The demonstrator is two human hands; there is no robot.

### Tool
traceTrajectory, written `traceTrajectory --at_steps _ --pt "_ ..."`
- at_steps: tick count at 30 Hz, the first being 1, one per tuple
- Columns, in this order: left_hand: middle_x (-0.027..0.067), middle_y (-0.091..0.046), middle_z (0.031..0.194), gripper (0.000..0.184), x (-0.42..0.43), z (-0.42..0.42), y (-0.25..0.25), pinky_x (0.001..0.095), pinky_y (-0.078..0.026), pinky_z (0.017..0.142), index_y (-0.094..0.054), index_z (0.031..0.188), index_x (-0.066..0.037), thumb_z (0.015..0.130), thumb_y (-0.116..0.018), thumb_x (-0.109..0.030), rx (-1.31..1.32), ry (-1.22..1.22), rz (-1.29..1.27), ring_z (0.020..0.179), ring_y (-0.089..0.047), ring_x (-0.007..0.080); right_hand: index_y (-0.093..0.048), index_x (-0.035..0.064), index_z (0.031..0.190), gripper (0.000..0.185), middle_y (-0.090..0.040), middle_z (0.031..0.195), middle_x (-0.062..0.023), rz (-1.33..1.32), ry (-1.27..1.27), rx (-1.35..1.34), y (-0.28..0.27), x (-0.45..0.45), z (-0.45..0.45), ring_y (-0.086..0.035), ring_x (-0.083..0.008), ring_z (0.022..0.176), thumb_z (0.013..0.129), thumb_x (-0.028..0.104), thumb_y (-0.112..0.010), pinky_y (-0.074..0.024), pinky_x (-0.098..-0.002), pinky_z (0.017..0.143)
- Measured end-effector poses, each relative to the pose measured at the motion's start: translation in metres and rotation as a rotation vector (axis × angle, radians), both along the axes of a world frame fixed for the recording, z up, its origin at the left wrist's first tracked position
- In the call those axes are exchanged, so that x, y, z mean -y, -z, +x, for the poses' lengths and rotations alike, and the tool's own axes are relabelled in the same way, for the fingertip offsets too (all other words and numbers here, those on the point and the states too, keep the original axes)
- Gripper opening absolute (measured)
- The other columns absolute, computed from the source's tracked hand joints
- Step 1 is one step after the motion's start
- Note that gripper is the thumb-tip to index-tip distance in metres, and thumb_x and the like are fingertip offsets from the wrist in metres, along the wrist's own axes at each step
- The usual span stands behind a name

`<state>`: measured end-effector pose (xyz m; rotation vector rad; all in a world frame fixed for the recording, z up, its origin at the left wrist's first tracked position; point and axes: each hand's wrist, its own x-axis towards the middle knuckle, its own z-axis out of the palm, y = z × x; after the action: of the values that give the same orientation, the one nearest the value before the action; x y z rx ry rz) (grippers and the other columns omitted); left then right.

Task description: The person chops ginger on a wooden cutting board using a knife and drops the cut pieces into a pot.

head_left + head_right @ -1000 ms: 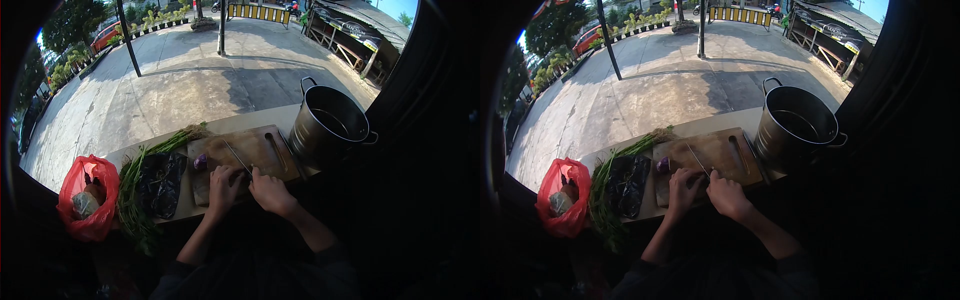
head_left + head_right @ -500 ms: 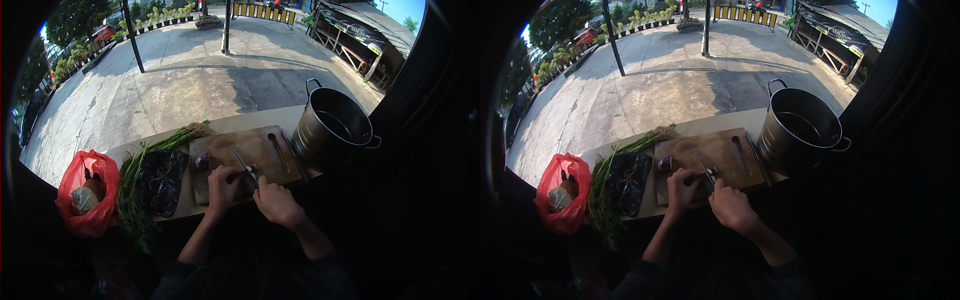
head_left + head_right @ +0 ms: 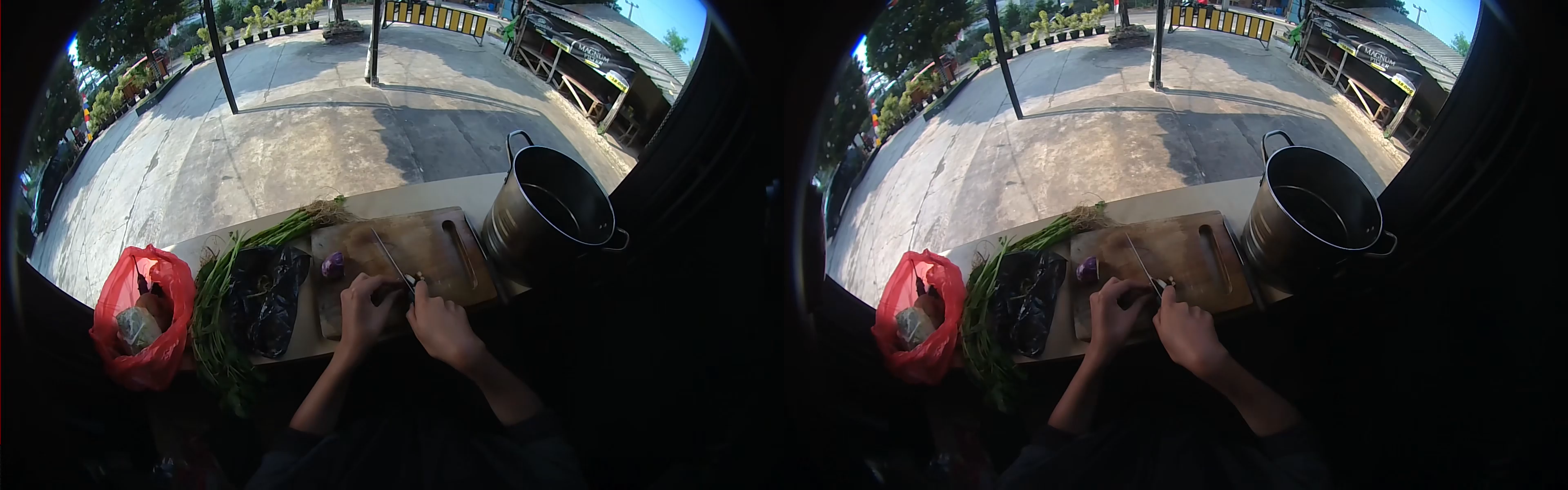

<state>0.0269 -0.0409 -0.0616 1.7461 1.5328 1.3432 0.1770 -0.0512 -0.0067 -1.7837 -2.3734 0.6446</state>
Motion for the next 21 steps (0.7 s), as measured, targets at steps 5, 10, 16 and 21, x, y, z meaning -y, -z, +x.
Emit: traceTrajectory --at_steps 5,10,16,21 --pt "0.0104 -0.064 0.075 0.019 0.003 0.006 -0.008 0.0356 -0.050 0.073 -0.073 0.092 -0.004 0.073 -0.076 -0.003 0.013 -0.118 0.025 0.077 -0.060 0.0266 -0.041 0.0006 0.102 0.024 -0.067 0.072 -0.0209 0.182 -0.062 0.098 0.003 0.019 0.008 -0.068 -0.0408 0.075 0.097 0.023 -0.051 -0.0562 -0.0493 0.065" --pt "0.0087 -0.070 0.085 0.018 0.001 0.004 -0.006 0.0367 -0.048 0.079 -0.074 0.090 -0.005 0.072 -0.077 -0.006 -0.167 -0.091 0.136 0.082 -0.060 0.0273 -0.042 0.0004 0.101 0.023 -0.067 0.072 -0.0217 0.063 0.018 0.049 -0.006 0.019 0.016 -0.067 -0.0431 0.075 0.097 0.022 -0.050 -0.0550 -0.0512 0.068" --pt "0.0083 -0.069 0.086 0.019 -0.004 -0.001 0.006 0.0358 -0.047 0.077 -0.075 0.092 -0.007 0.073 -0.076 -0.006 -0.097 0.037 0.123 0.082 -0.061 0.0263 -0.045 -0.0009 0.099 0.025 -0.066 0.076 -0.0253 0.003 -0.011 -0.020 -0.017 0.002 0.024 -0.066 -0.0449 0.081 0.097 0.024 -0.048 -0.0528 -0.0538 0.075" --pt "0.0090 -0.070 0.090 0.021 -0.002 0.004 -0.003 0.0347 -0.049 0.078 -0.076 0.094 -0.008 0.074 -0.074 -0.003 -0.103 -0.028 -0.006 0.083 -0.063 0.0250 -0.048 -0.0025 0.098 0.027 -0.066 0.081 -0.0264 -0.074 0.000 -0.032 -0.029 0.005 0.020 -0.066 -0.0446 0.084 0.097 0.025 -0.049 -0.0529 -0.0533 0.077"
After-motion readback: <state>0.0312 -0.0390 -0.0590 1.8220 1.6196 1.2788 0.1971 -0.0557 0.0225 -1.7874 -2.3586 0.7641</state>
